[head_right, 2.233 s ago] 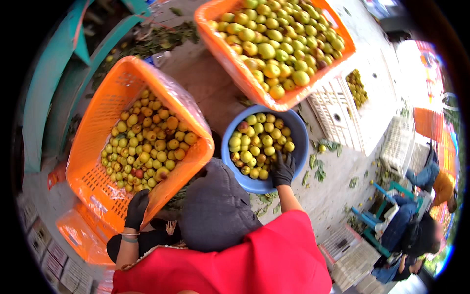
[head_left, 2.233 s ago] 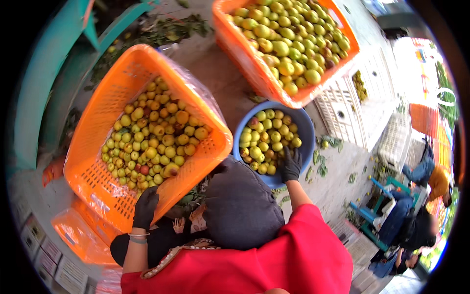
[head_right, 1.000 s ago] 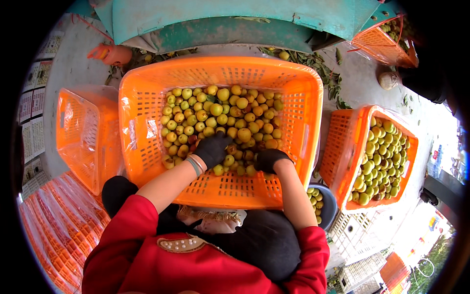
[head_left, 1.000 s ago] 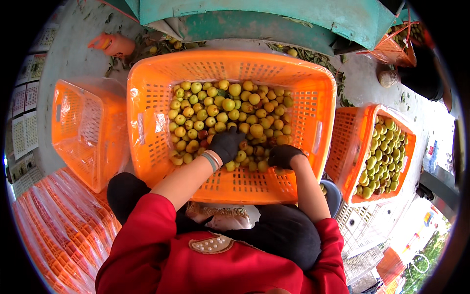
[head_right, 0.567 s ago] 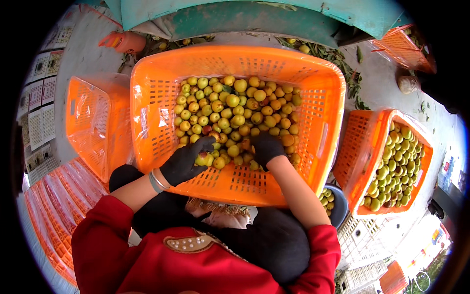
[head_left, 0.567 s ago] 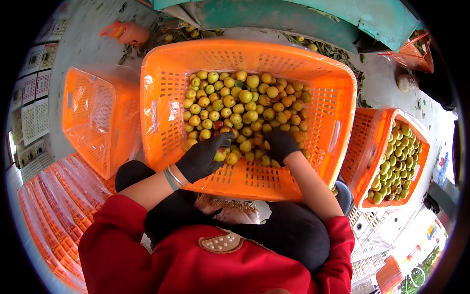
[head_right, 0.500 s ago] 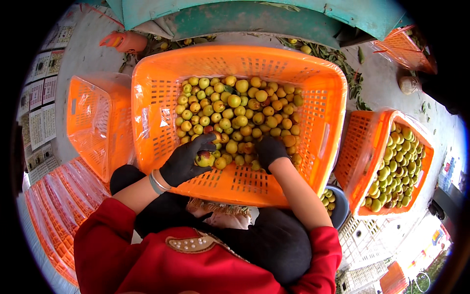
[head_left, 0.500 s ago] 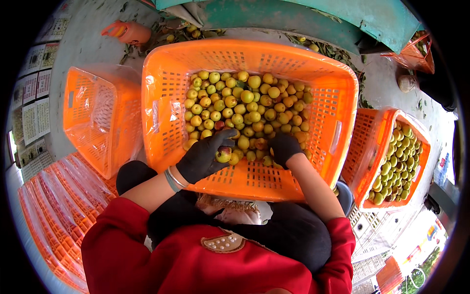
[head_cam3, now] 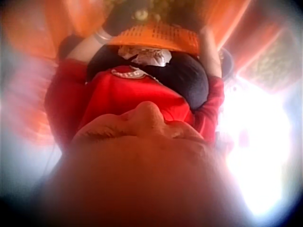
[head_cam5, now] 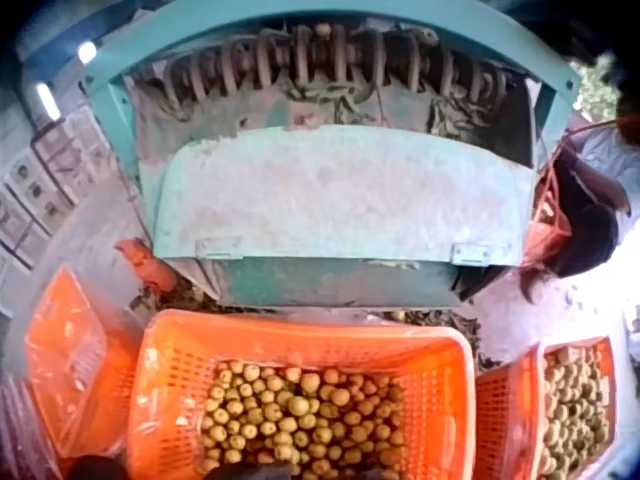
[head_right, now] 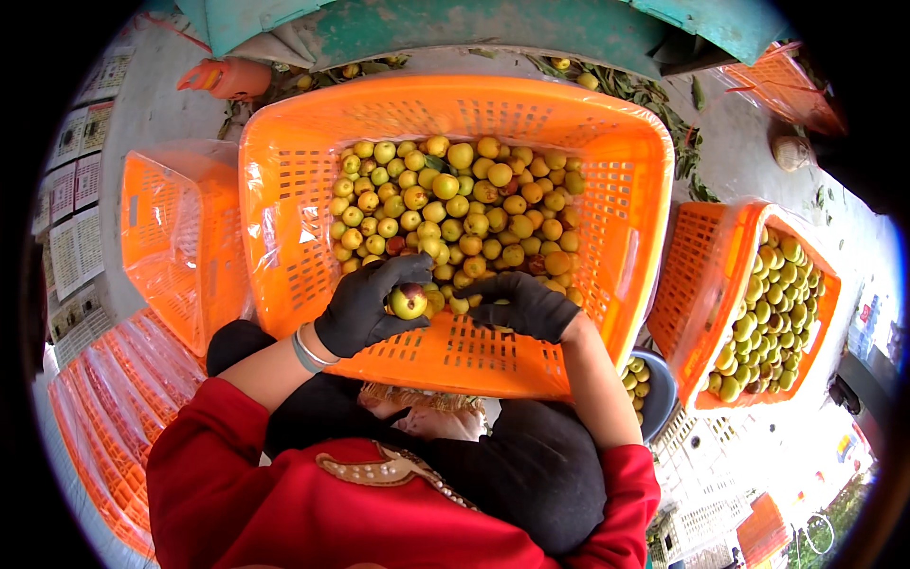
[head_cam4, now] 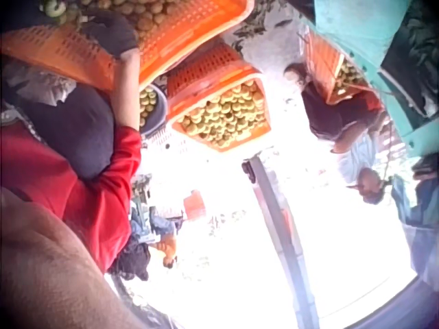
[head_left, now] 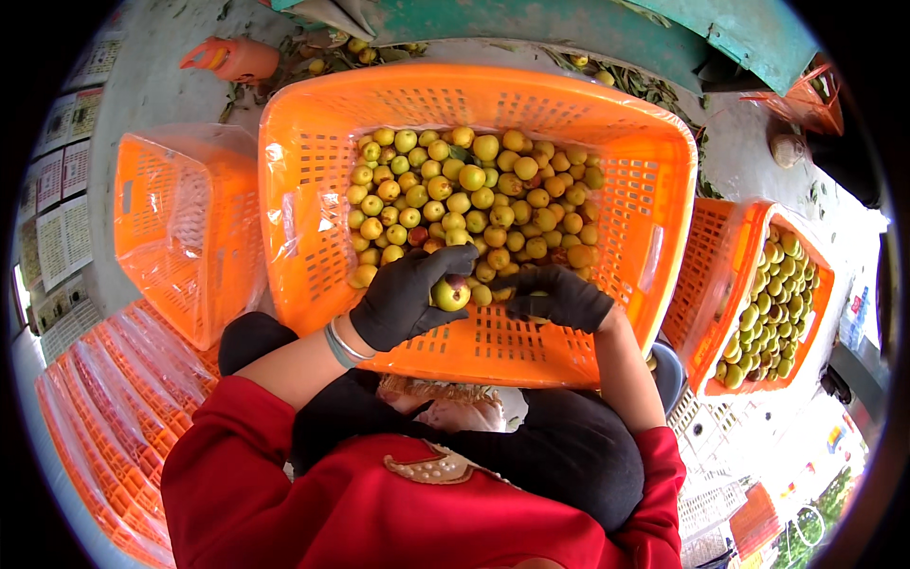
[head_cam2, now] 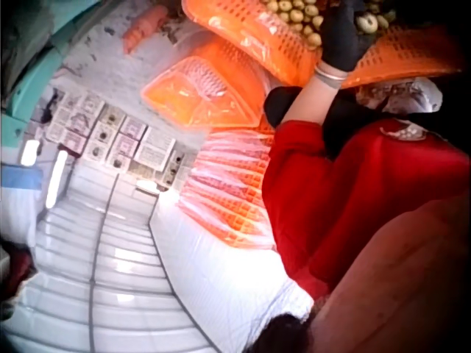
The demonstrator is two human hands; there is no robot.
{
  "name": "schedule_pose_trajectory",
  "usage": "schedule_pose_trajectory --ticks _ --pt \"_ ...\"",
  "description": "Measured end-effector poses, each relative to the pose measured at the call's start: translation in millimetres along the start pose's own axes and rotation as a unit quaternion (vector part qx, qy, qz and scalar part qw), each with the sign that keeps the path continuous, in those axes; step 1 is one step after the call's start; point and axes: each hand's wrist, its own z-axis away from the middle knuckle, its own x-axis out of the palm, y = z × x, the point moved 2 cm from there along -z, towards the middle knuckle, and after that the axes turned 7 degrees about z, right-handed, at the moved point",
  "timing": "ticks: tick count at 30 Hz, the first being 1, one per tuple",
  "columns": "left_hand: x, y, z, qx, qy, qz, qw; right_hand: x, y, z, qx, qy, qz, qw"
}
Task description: The person sits and sorts green plums from an orange basket into a blue bowl, picking them one by one and occasionally tossing them. The person wears black gloves and a red shirt while working at a fruit processing station.
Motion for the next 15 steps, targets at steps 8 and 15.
schedule_pose_trajectory --ticks 8,15 --pt "40.4 8.1 12.6 0.081 -0.017 0.052 0.995 34.0 -23.6 6.3 -0.085 0.079 -0.171 0.978" --pt "27.8 -15.6 11.4 -0.024 -0.114 -0.079 0.99 8.7 90.3 228.5 -0.266 0.548 -0.354 0.71"
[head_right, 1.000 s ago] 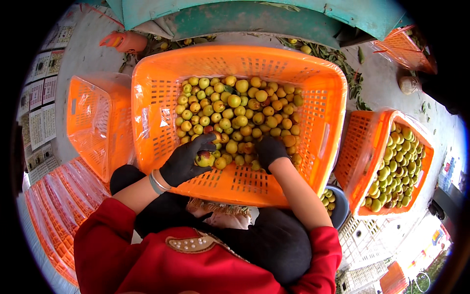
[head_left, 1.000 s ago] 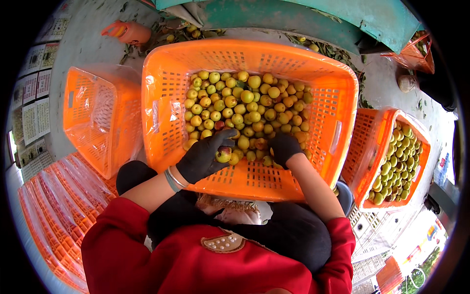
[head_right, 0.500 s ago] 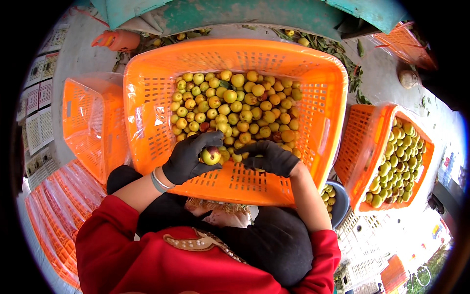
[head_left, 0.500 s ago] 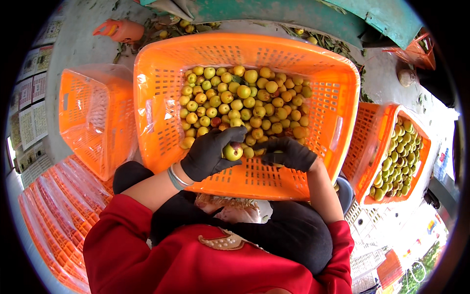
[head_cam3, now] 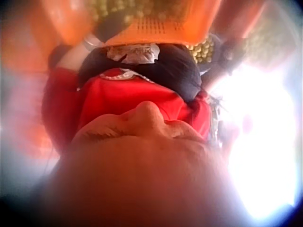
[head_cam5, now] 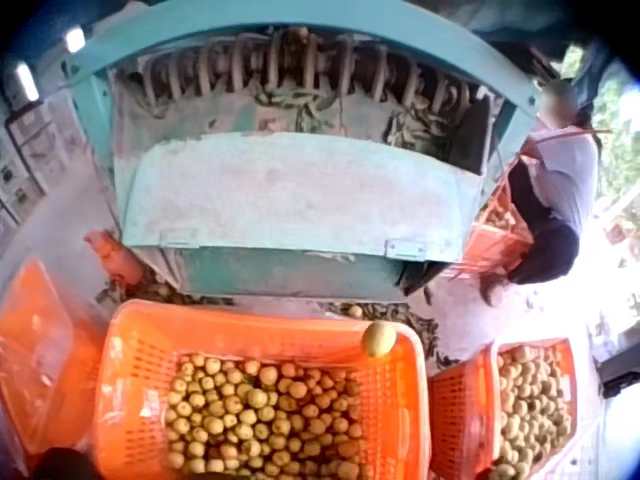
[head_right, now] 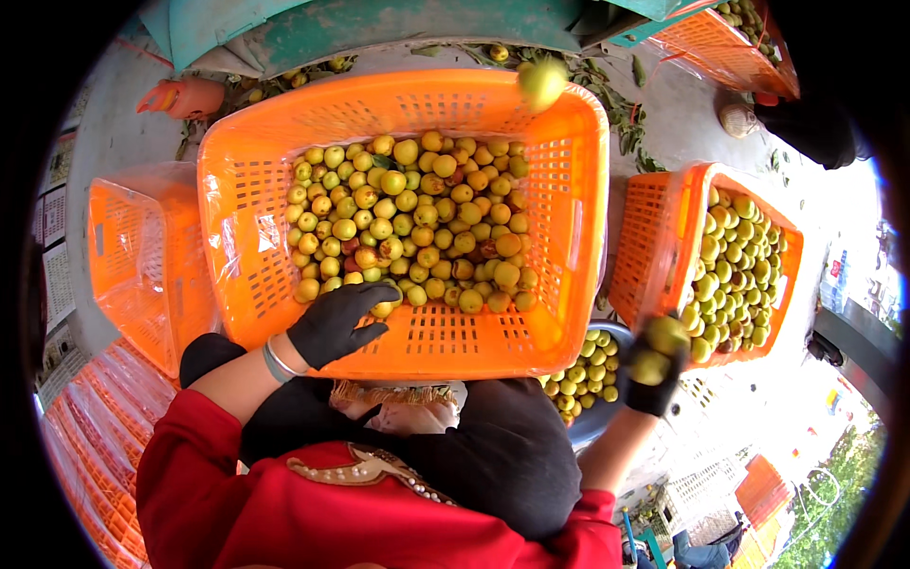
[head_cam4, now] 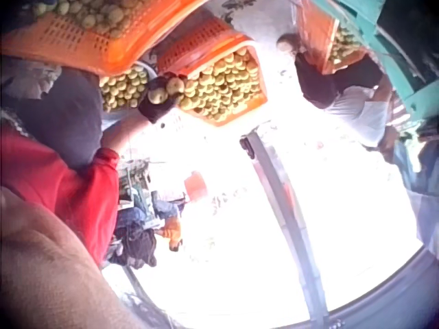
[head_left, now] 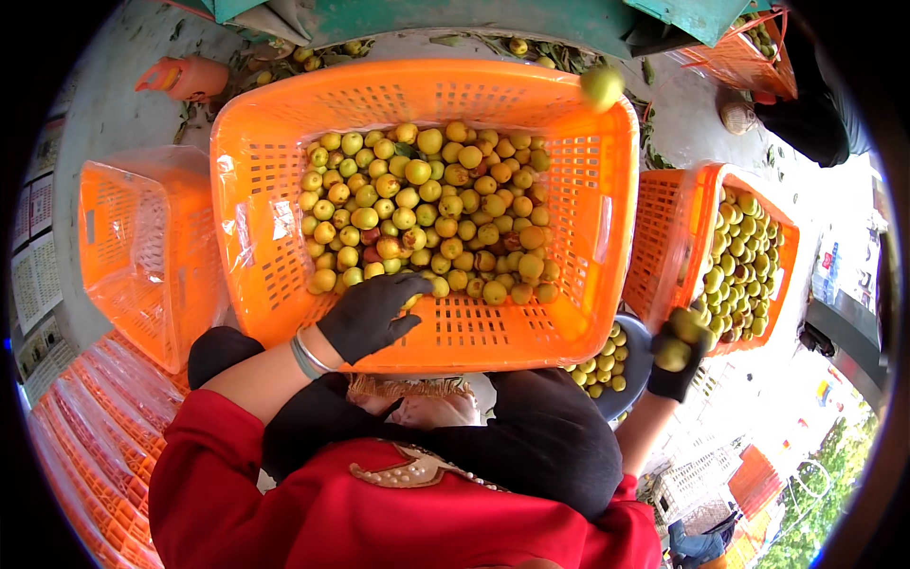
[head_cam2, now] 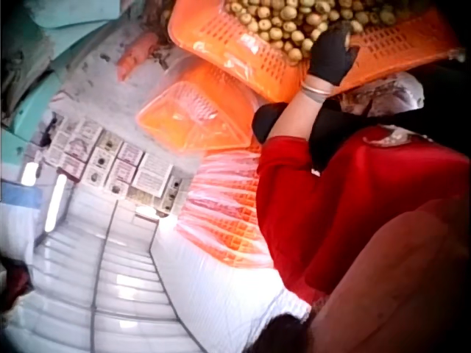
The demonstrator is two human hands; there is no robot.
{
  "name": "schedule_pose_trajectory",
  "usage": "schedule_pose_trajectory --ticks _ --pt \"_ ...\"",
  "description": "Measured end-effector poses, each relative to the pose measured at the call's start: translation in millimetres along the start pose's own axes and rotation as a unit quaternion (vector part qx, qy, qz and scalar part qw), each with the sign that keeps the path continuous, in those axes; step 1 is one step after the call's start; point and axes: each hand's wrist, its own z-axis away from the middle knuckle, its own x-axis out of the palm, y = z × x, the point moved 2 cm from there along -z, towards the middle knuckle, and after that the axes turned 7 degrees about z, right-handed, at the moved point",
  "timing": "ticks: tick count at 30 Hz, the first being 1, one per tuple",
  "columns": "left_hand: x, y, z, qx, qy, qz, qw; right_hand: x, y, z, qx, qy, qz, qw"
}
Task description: The person sits and sorts green plums from an orange basket into a blue bowl, picking them one by one and occasionally tossing them. The person wears black gloves and a red shirt while working at a fruit processing station.
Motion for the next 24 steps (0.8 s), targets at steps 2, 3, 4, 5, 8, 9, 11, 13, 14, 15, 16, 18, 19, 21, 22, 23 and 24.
schedule_pose_trajectory --ticks 2,3,4,5,8,9,11,13,14,15,16,18,19,21,22,23,24 --pt "11.5 -17.5 1.4 -0.029 -0.024 -0.033 0.999 -84.8 -31.6 22.4 -0.172 0.261 0.023 0.95" --pt "20.9 -25.3 -0.9 -0.021 -0.044 -0.022 0.999 -144.4 -45.4 41.4 -0.176 0.158 -0.206 0.95" --pt "32.7 -30.3 -7.9 -0.011 -0.068 -0.012 0.998 -161.8 -52.3 49.5 -0.193 0.147 -0.236 0.941" --pt "41.4 -29.3 -15.3 -0.001 -0.091 0.002 0.996 -176.0 -62.7 57.4 -0.209 0.134 -0.262 0.933" --pt "63.8 3.3 -77.1 0.048 -0.076 -0.004 0.996 -133.3 -81.8 47.9 -0.227 0.202 -0.157 0.94" --pt "75.1 10.9 -100.3 0.124 0.018 -0.021 0.992 -53.6 -83.2 32.6 -0.229 0.305 -0.062 0.922" --pt "91.3 17.7 -140.2 0.183 0.153 -0.077 0.968 -13.7 -55.9 1.7 -0.152 0.158 0.042 0.975" --pt "104.2 18.4 -170.7 0.13 0.119 -0.144 0.974 50.5 -33.5 -15.1 -0.078 -0.034 0.167 0.982" --pt "109.0 14.8 -179.6 0.081 0.058 -0.175 0.979 94.2 -23.8 -22.2 -0.038 -0.103 0.228 0.968" --pt "112.0 8.4 -184.4 0.03 -0.002 -0.204 0.978 124.7 -11.8 -30.7 0.004 -0.173 0.287 0.942" --pt "114.5 7.5 -184.8 0.05 0.001 -0.215 0.975 147.9 -1.2 -38.8 0.018 -0.193 0.308 0.931" --pt "117.4 -11.7 -174.3 0.17 0.083 -0.088 0.978 167.9 25.4 -56.2 0.033 -0.25 0.35 0.902" --pt "110.4 -9.3 -161.3 0.199 0.102 -0.023 0.974 165.8 43.0 -64.4 0.034 -0.277 0.375 0.884" --pt "97.5 -5.1 -133.2 0.11 0.016 -0.006 0.994 168.3 60.8 -81.1 0.003 -0.28 0.489 0.826" --pt "101.1 -10.9 -111.5 0.189 0.035 -0.197 0.961 173.6 64.4 -89.0 0.004 -0.29 0.544 0.787" --pt "95.5 -10.6 -95.0 0.137 0.003 -0.166 0.977 179.1 71.6 -96.9 0.004 -0.299 0.596 0.746" --pt "80.1 -0.1 -77.1 0.095 -0.02 -0.138 0.986 183.1 82.2 -105.1 -0.005 -0.321 0.62 0.715"
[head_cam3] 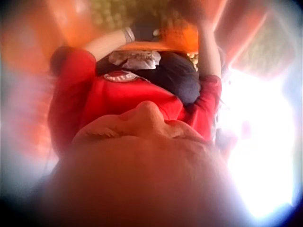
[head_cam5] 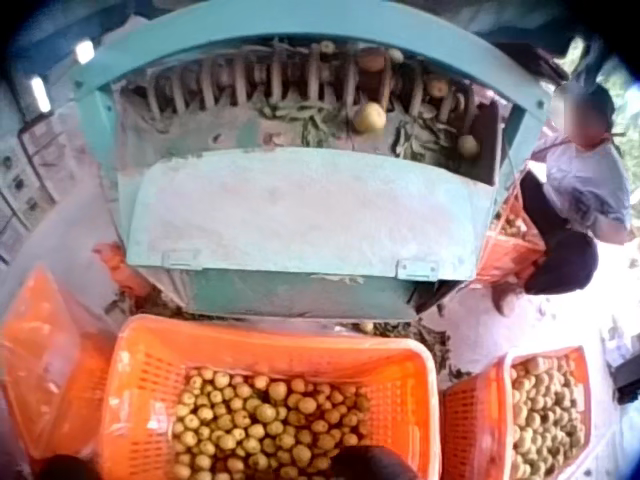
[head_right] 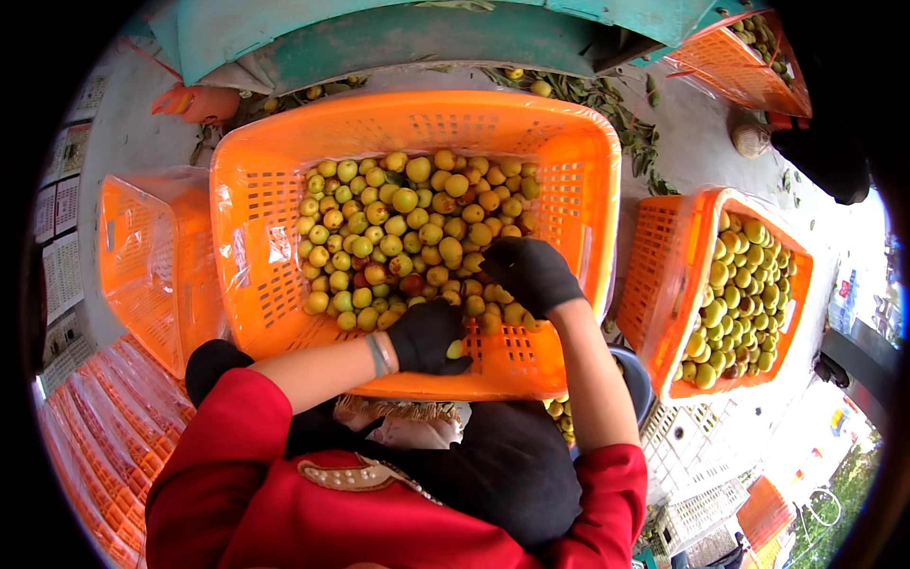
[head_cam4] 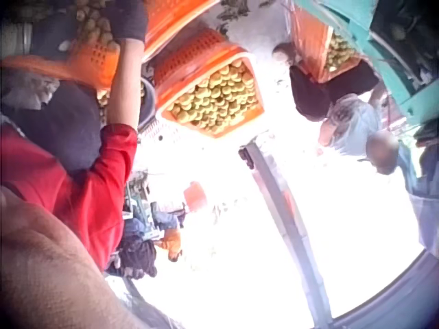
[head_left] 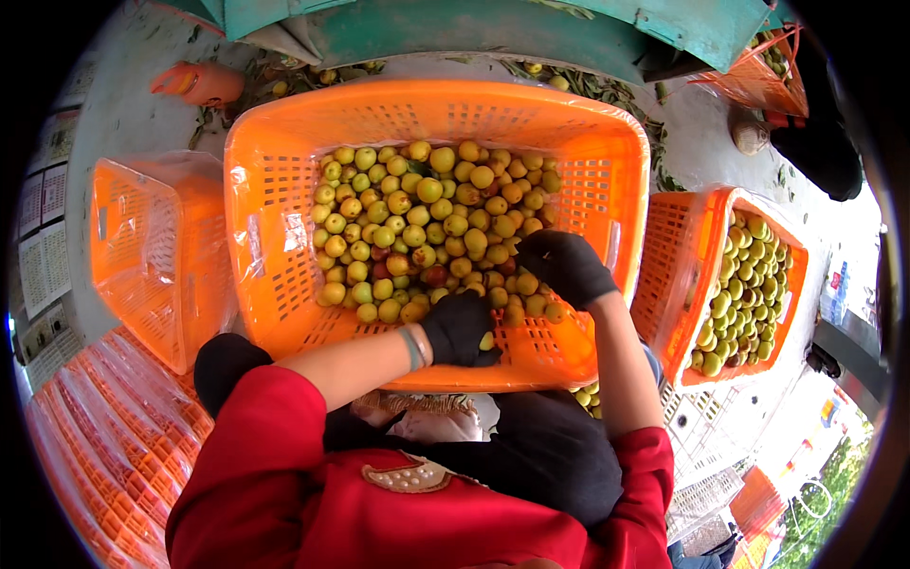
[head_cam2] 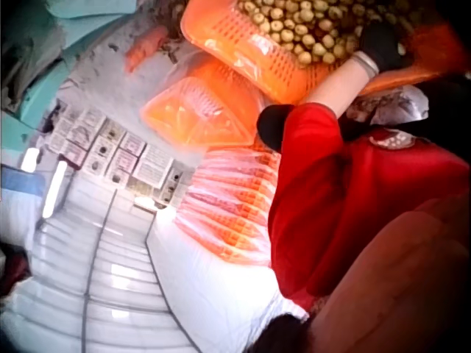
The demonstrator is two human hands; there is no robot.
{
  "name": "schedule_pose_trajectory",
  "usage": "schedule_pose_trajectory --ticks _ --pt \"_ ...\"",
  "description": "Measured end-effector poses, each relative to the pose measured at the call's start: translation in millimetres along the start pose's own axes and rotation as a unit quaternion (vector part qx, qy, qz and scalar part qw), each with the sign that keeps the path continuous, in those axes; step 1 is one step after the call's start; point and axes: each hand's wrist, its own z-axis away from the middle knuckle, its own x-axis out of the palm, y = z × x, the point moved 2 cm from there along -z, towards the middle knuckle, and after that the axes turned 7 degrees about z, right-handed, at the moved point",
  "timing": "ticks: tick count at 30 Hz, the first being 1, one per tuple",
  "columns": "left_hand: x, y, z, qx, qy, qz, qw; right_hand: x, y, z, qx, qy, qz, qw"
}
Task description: The person sits and sorts green plums from an orange basket into a blue bowl, picking them one by one and occasionally tossing them. The person wears black gloves and a red shirt while working at a fruit processing station.
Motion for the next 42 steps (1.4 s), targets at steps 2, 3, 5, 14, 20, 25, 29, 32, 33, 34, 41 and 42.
schedule_pose_trajectory --ticks 2,3,5,14,20,25,29,32,33,34,41,42 --pt "-26.7 11.4 32.9 -0.072 -0.054 0.06 0.994 6.1 -17.8 -22.0 0.027 -0.044 0.094 0.994" --pt "-33.1 10.0 48.8 -0.102 -0.084 0.089 0.987 6.6 -24.0 -28.9 0.043 -0.062 0.143 0.987" --pt "-48.4 1.7 79.9 -0.13 -0.082 0.073 0.985 45.3 -2.5 -45.3 -0.015 -0.034 0.167 0.985" --pt "-95.2 -39.5 113.7 -0.246 -0.008 0.121 0.962 77.4 -8.6 -12.7 -0.027 -0.215 0.265 0.94" --pt "-93.3 -82.8 64.1 -0.185 0.036 0.091 0.978 53.7 -24.4 2.8 -0.024 -0.452 0.333 0.827" --pt "-47.6 -97.3 48.1 -0.221 -0.148 -0.018 0.964 39.1 -38.8 4.5 -0.008 -0.345 0.33 0.879" --pt "-59.7 -96.4 66.8 -0.267 -0.272 -0.045 0.923 32.5 -21.3 3.4 0.011 -0.285 0.323 0.902" --pt "-74.3 -100.9 106.7 -0.341 -0.382 -0.007 0.859 33.7 -42.3 -7.7 0.035 -0.32 0.28 0.904" --pt "-78.0 -99.5 119.2 -0.342 -0.394 0.0 0.853 41.0 -45.6 -7.9 -0.008 -0.298 0.25 0.921" --pt "-86.3 -100.9 127.6 -0.363 -0.4 0.063 0.839 54.3 -45.6 -7.0 -0.052 -0.276 0.219 0.934" --pt "-123.9 -76.3 136.7 -0.471 -0.335 0.376 0.724 114.5 -28.7 -5.0 -0.132 -0.296 0.162 0.932" --pt "-126.5 -72.8 138.4 -0.464 -0.299 0.439 0.709 109.5 -24.5 -6.1 -0.098 -0.327 0.174 0.924"
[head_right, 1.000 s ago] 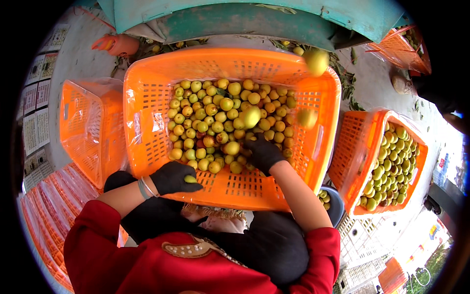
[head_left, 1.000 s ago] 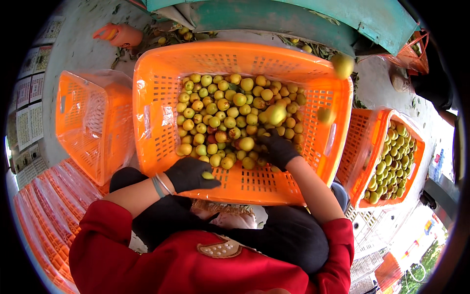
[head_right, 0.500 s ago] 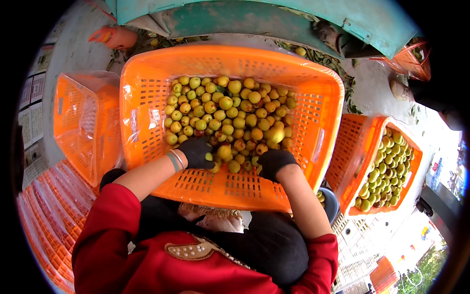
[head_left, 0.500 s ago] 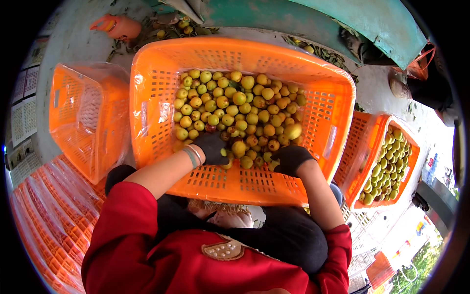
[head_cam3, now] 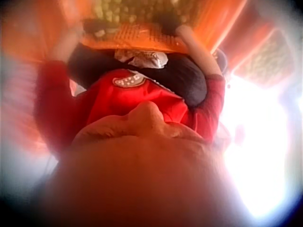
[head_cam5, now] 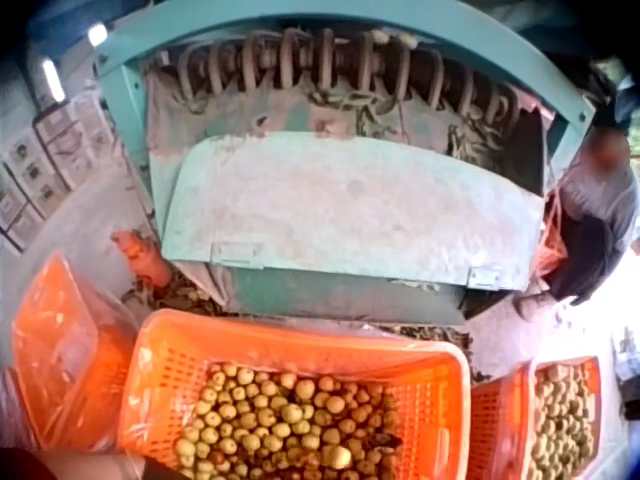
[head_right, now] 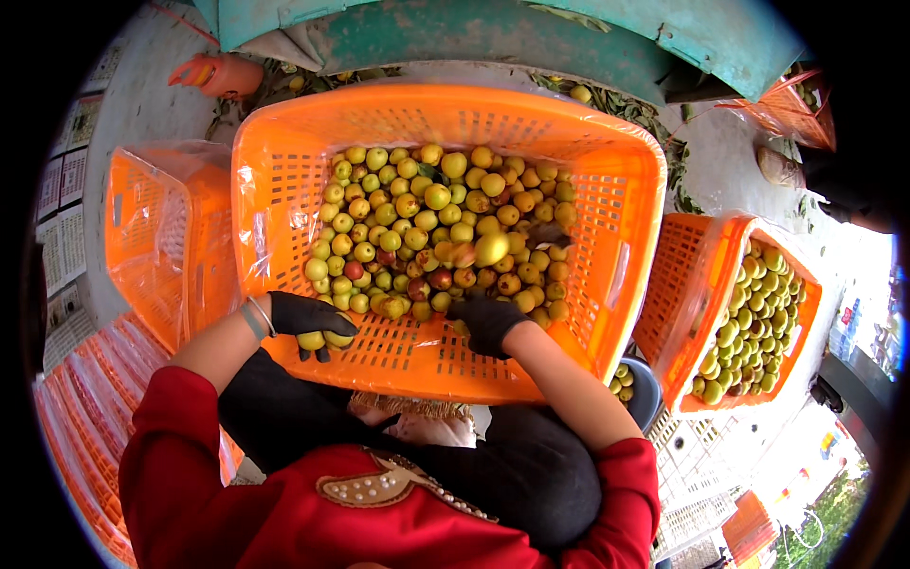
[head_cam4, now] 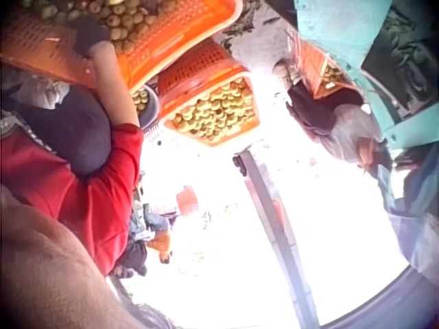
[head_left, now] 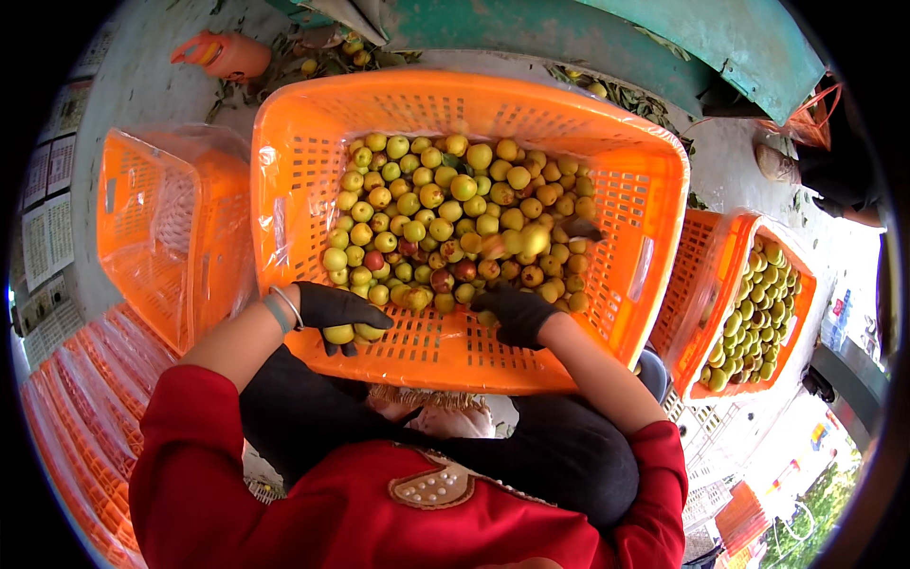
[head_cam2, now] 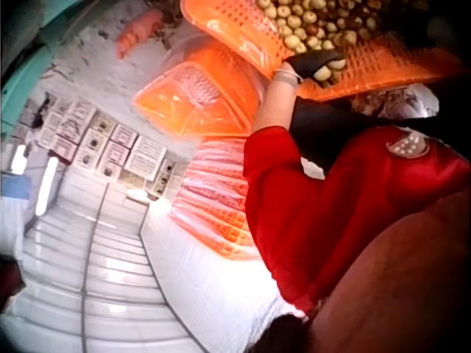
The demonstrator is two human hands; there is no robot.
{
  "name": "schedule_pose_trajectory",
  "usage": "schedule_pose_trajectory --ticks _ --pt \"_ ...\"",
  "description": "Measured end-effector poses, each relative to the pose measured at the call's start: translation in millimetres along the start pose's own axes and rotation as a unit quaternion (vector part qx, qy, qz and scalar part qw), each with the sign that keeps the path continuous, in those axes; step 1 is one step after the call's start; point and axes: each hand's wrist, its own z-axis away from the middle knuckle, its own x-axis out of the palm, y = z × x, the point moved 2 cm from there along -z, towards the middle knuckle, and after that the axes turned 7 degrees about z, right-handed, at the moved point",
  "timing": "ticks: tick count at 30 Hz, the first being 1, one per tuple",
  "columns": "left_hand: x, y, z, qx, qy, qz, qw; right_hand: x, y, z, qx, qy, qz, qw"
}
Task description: The person sits and sorts green plums from an orange basket into a blue bowl, picking them one by one and occasionally tossing them. The person wears black gloves and a red shirt while working at a fruit processing station.
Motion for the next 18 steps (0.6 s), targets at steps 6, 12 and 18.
schedule_pose_trajectory --ticks 6,12,18 --pt "3.6 15.9 5.0 0.131 -0.024 0.201 0.97 -10.3 10.2 29.6 0.061 -0.165 -0.058 0.983" --pt "20.7 29.2 7.0 0.229 -0.054 0.246 0.94 -32.0 11.0 62.2 0.113 -0.137 -0.138 0.974" --pt "20.0 35.1 -9.1 0.314 0.003 0.245 0.917 -23.1 49.7 17.4 0.129 0.113 -0.035 0.985"
